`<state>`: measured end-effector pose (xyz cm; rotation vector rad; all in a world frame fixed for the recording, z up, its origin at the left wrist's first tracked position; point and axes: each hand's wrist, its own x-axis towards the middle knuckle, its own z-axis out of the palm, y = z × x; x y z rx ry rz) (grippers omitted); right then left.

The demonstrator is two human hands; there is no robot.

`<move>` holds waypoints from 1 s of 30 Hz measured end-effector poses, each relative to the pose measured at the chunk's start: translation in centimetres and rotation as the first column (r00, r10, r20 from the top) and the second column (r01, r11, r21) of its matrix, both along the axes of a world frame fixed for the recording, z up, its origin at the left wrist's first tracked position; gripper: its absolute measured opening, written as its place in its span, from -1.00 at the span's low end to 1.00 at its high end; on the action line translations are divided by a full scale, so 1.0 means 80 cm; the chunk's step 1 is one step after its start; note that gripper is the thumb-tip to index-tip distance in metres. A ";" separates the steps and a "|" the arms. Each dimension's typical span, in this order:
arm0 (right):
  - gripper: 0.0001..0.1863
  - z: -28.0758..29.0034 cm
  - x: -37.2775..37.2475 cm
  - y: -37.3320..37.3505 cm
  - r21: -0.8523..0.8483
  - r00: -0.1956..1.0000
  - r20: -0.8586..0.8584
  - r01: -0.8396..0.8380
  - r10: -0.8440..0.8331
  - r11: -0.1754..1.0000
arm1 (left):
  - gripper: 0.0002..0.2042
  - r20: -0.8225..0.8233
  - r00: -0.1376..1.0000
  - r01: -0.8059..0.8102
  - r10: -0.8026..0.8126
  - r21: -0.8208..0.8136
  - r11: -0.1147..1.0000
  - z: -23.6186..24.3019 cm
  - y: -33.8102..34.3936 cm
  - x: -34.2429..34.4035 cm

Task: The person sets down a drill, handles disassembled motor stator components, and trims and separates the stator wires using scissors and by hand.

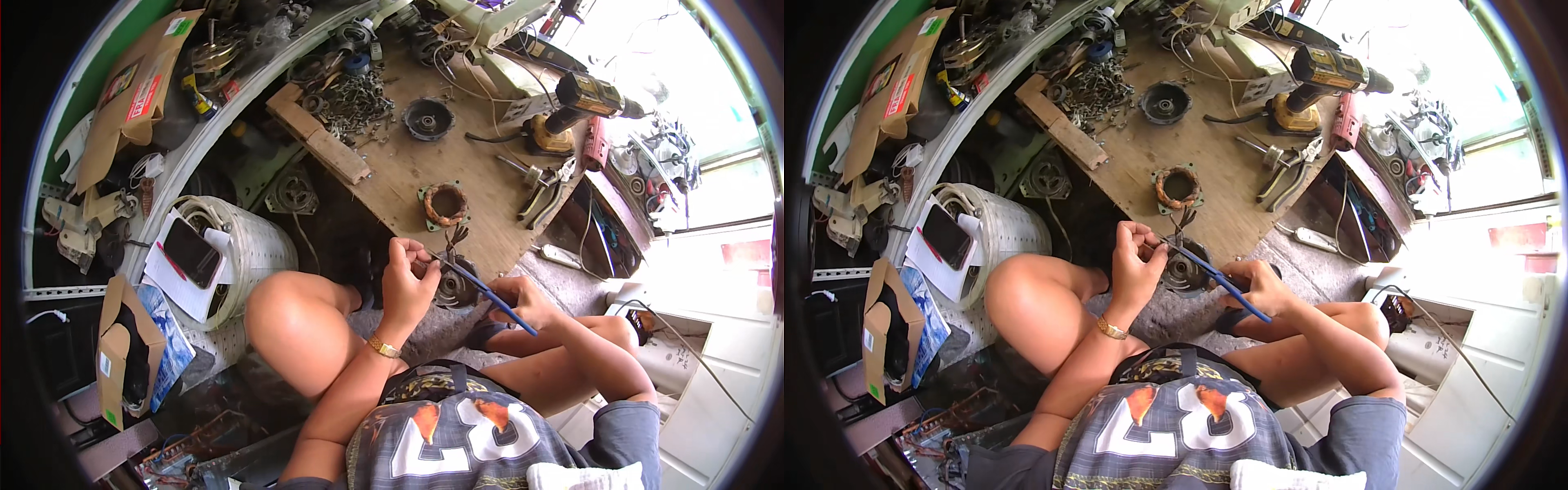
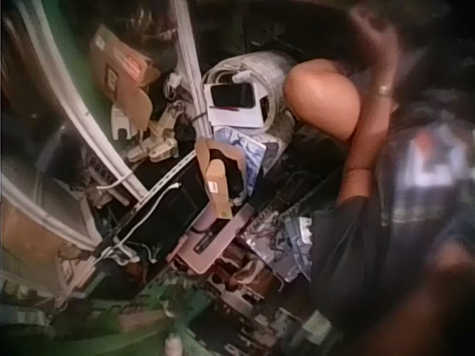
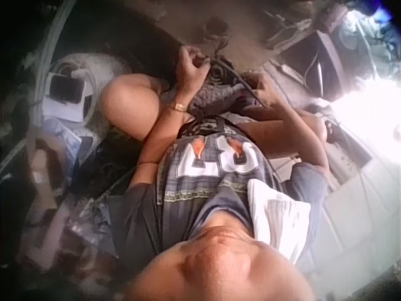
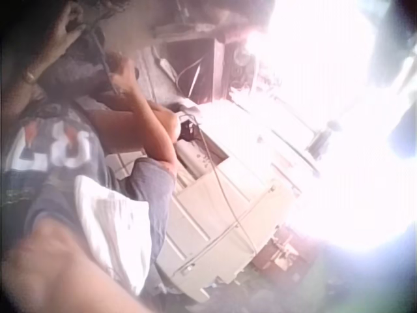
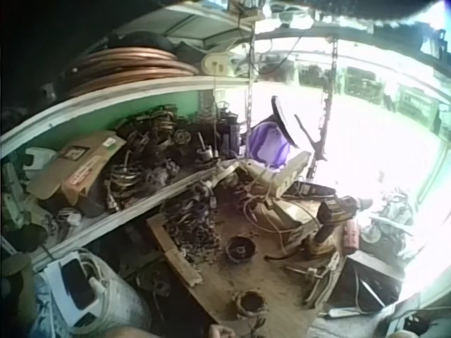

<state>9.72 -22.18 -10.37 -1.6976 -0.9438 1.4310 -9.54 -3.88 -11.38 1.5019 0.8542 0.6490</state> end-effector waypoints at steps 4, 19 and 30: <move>-0.61 -0.012 0.005 -0.004 0.026 0.998 -0.056 0.001 0.001 1.000 | -0.64 0.019 1.000 0.013 -0.013 -0.021 1.000 -0.004 0.000 -0.002; -0.58 0.019 -0.009 -0.017 -0.106 0.959 -0.235 0.134 -0.155 0.985 | -0.85 -0.315 0.915 0.332 -0.251 0.239 0.912 0.048 0.020 -0.021; -0.52 0.010 -0.010 -0.013 -0.089 0.990 -0.020 0.135 -0.137 0.987 | -0.83 -0.187 0.962 0.238 -0.198 0.222 0.945 0.018 0.001 -0.018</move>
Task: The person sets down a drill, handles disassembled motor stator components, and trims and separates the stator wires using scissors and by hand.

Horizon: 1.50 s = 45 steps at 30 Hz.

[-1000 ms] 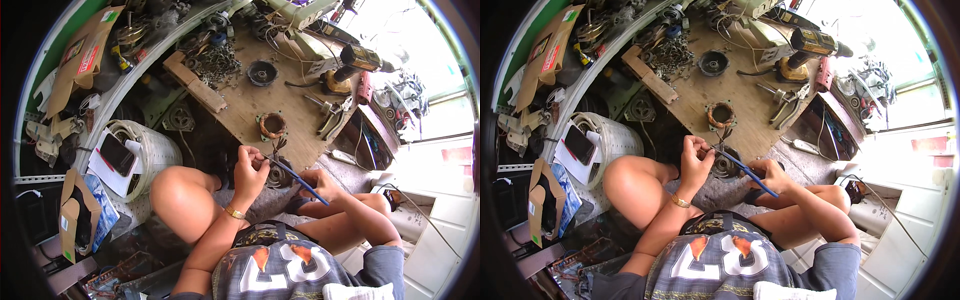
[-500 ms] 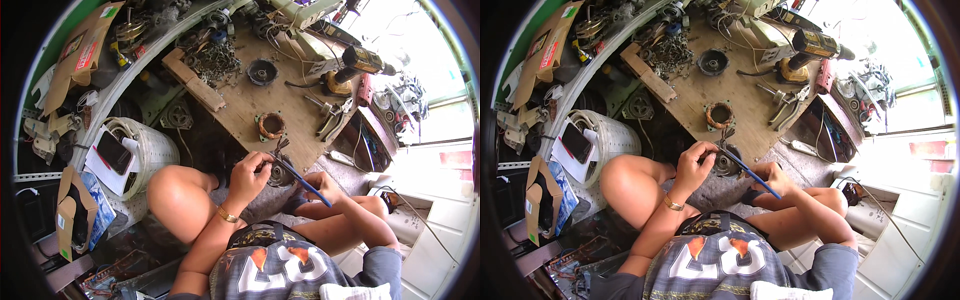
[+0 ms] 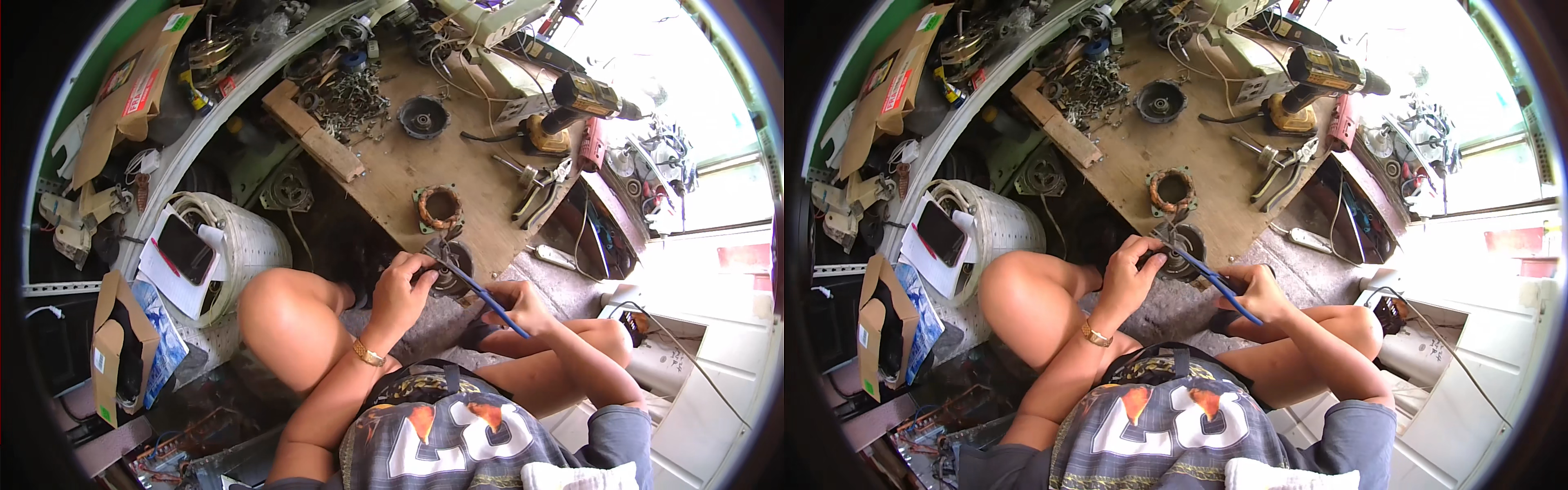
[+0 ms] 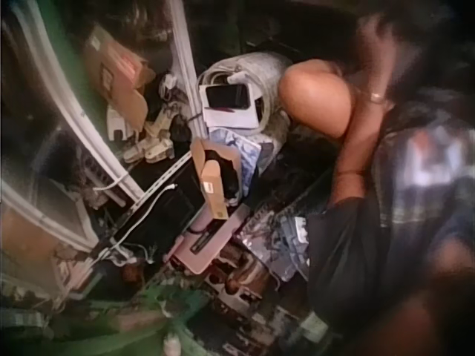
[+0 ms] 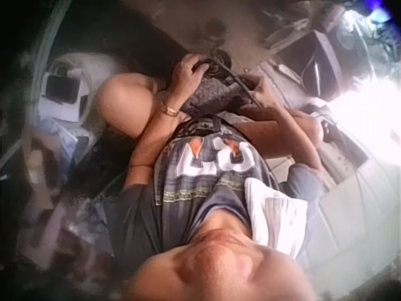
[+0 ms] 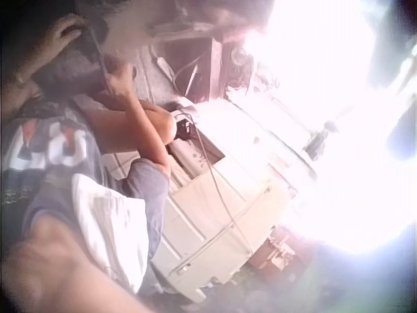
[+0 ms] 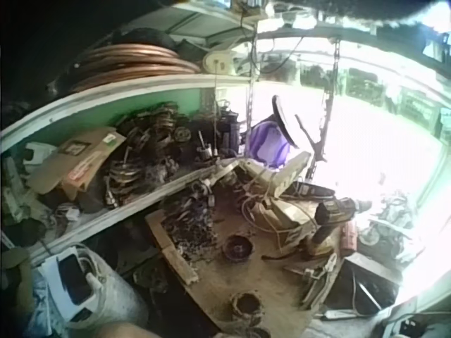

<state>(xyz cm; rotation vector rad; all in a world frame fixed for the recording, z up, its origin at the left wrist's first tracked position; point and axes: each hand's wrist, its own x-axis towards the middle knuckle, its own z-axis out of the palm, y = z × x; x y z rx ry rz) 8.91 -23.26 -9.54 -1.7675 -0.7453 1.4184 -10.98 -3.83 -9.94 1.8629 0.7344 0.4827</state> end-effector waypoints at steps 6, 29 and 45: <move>-0.31 0.019 0.011 0.025 0.119 0.885 0.445 -0.208 0.135 0.971 | -0.83 -0.029 0.999 -0.040 0.040 -0.023 0.999 -0.017 -0.008 -0.001; -0.62 0.013 0.037 0.019 0.068 0.764 0.596 -0.354 0.247 0.933 | -0.88 0.061 0.998 0.028 -0.022 -0.099 0.995 -0.016 0.021 -0.004; -0.39 0.039 0.094 0.060 0.212 0.583 0.800 -0.054 -0.141 0.976 | -0.55 0.204 0.969 0.190 -0.140 -0.250 0.949 -0.001 -0.021 -0.040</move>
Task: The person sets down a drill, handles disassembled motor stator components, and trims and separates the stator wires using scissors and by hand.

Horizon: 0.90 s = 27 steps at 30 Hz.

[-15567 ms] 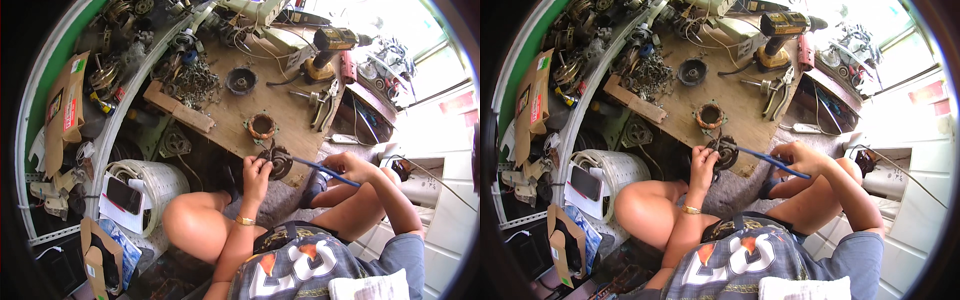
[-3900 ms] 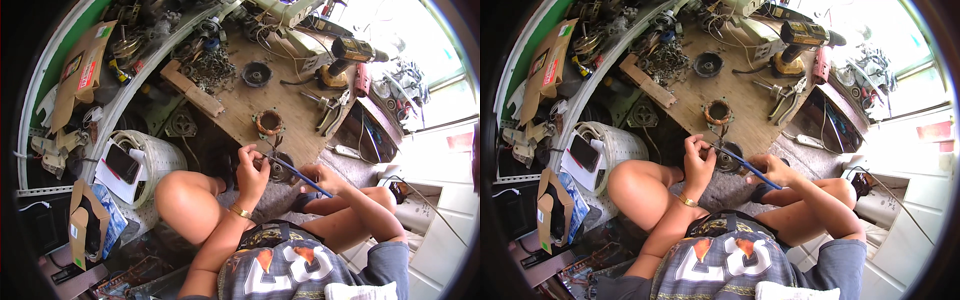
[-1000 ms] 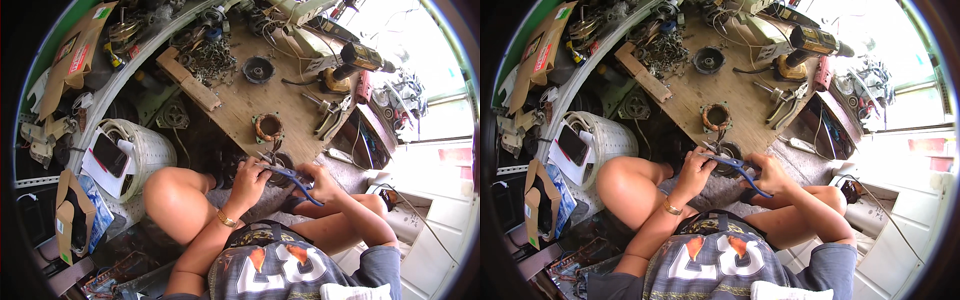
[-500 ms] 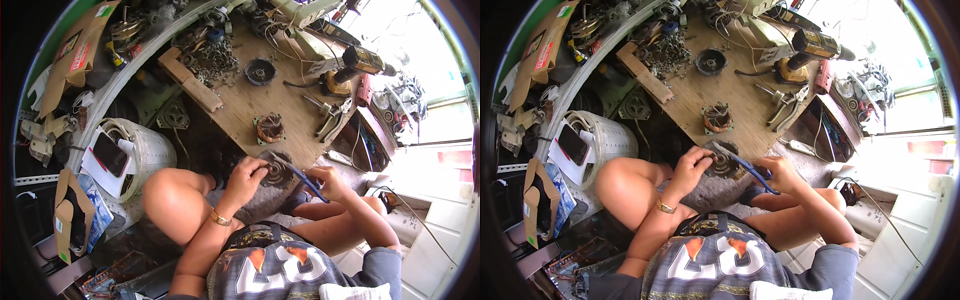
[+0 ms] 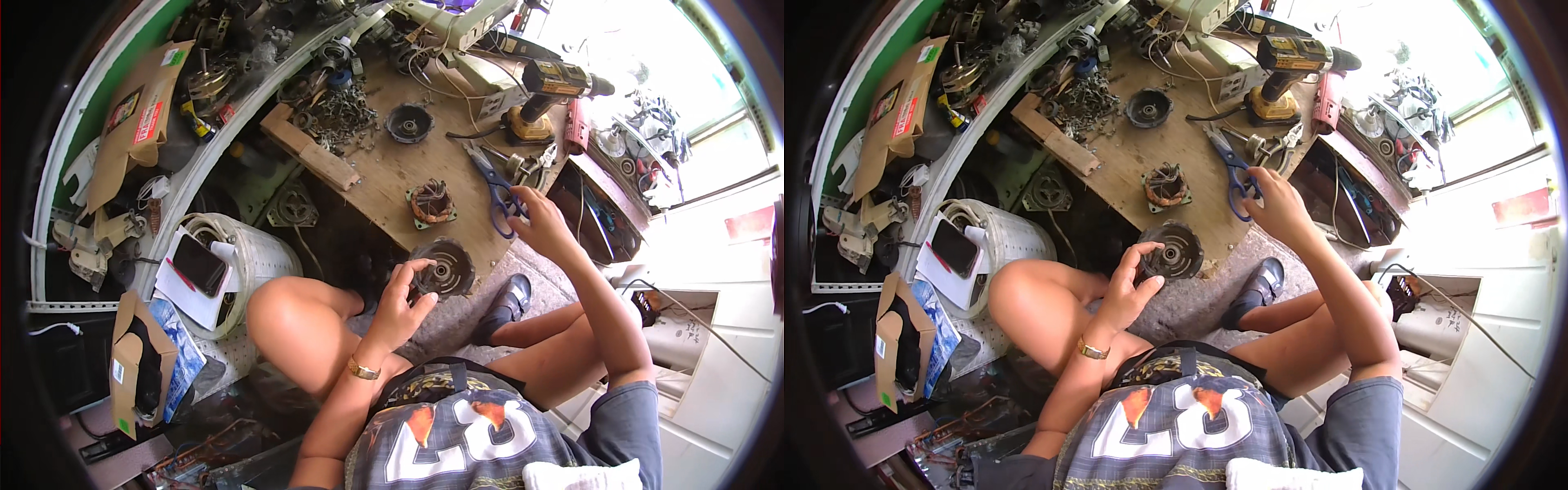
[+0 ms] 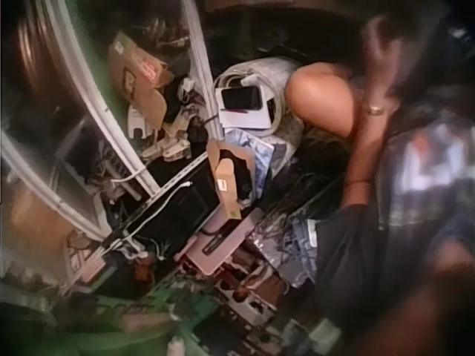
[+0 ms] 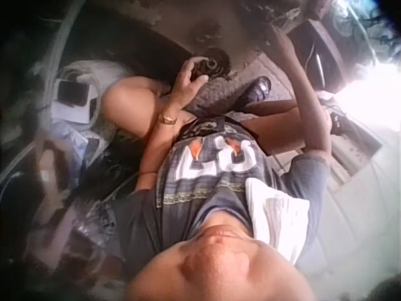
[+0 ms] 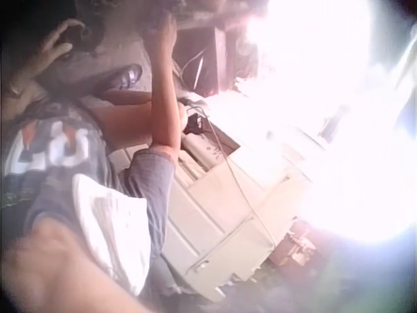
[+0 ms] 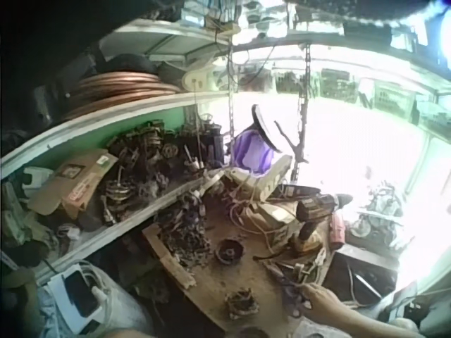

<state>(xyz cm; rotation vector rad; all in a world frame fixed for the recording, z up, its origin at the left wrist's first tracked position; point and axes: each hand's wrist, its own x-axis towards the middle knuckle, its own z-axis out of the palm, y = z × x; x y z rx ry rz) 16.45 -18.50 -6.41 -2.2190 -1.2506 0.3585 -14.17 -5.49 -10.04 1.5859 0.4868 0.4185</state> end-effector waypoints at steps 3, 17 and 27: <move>-0.54 0.028 -0.034 0.009 0.076 0.924 0.382 -0.063 0.029 0.995 | -0.43 0.036 0.999 -0.035 0.036 -0.029 0.999 0.017 -0.016 -0.006; -0.70 0.046 -0.197 -0.048 0.097 0.789 0.407 -0.539 0.461 0.837 | -0.36 0.007 0.995 0.100 -0.100 -0.054 0.993 0.025 -0.083 -0.041; -0.77 0.012 -0.218 -0.092 0.072 0.795 0.414 -0.515 0.444 0.854 | -0.53 0.036 0.987 0.138 -0.160 0.340 0.930 -0.022 -0.104 -0.042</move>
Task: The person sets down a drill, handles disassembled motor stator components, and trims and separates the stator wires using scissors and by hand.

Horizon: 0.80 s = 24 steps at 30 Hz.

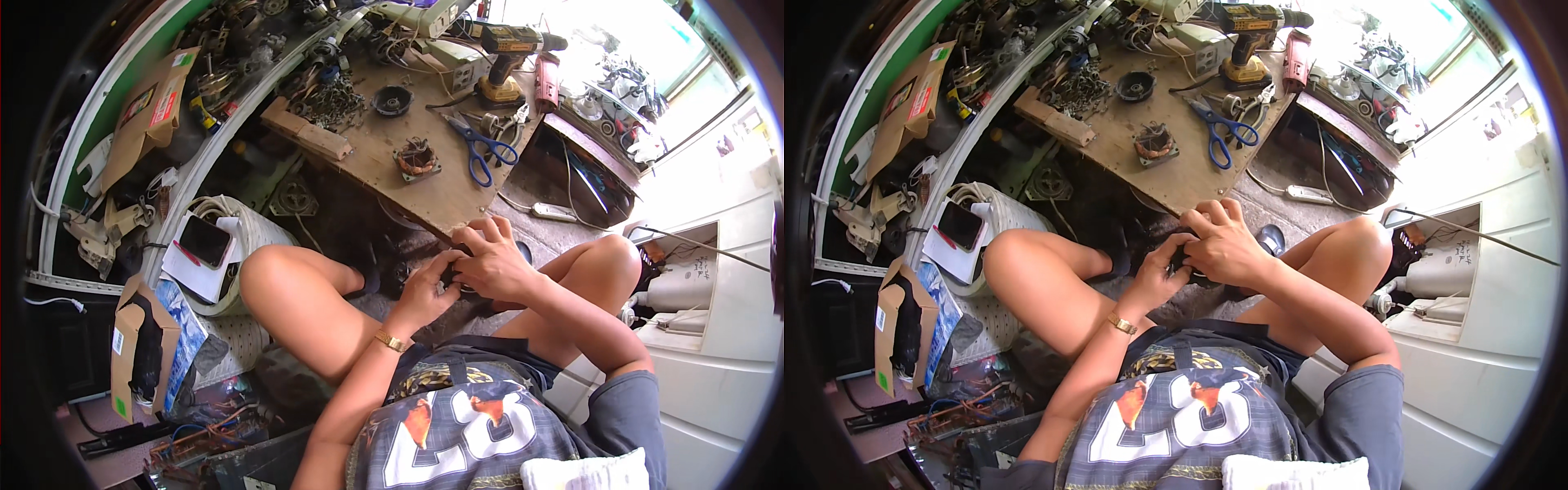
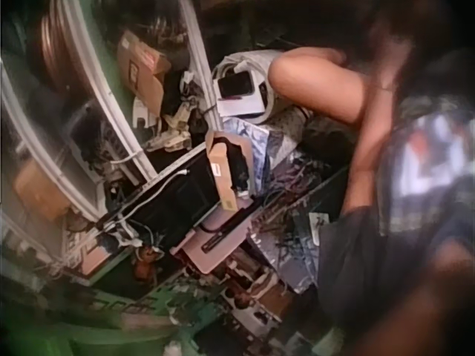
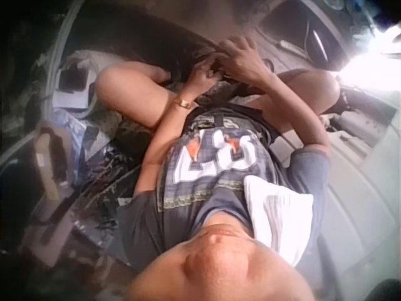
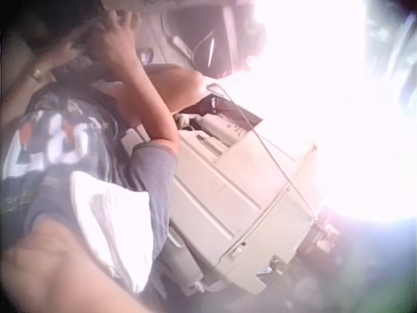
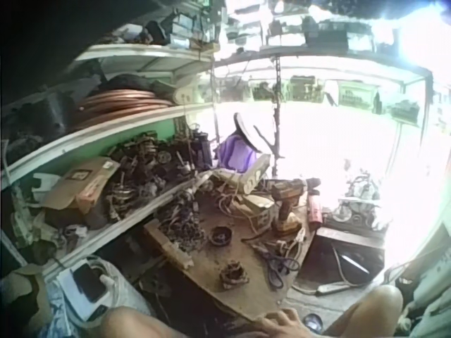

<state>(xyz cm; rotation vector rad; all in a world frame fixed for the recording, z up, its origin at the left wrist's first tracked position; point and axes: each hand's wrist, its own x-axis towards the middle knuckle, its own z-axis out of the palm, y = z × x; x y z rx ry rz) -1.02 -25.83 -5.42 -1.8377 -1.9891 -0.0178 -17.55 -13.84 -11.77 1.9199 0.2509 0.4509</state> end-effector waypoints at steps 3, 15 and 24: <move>-0.81 -0.006 -0.007 -0.016 0.014 1.000 -0.014 0.017 -0.017 1.000 | -0.53 -0.097 0.993 0.063 -0.069 -0.060 0.996 -0.005 -0.004 -0.003; -0.81 -0.013 -0.004 -0.054 -0.013 0.991 0.079 0.106 -0.105 0.994 | -0.58 -0.204 0.978 0.065 -0.043 0.102 0.993 -0.055 -0.006 0.007; -0.81 -0.059 -0.002 -0.081 -0.058 0.984 0.175 0.042 -0.032 0.997 | -0.58 -0.420 0.905 0.192 -0.068 0.260 0.946 -0.109 -0.040 0.019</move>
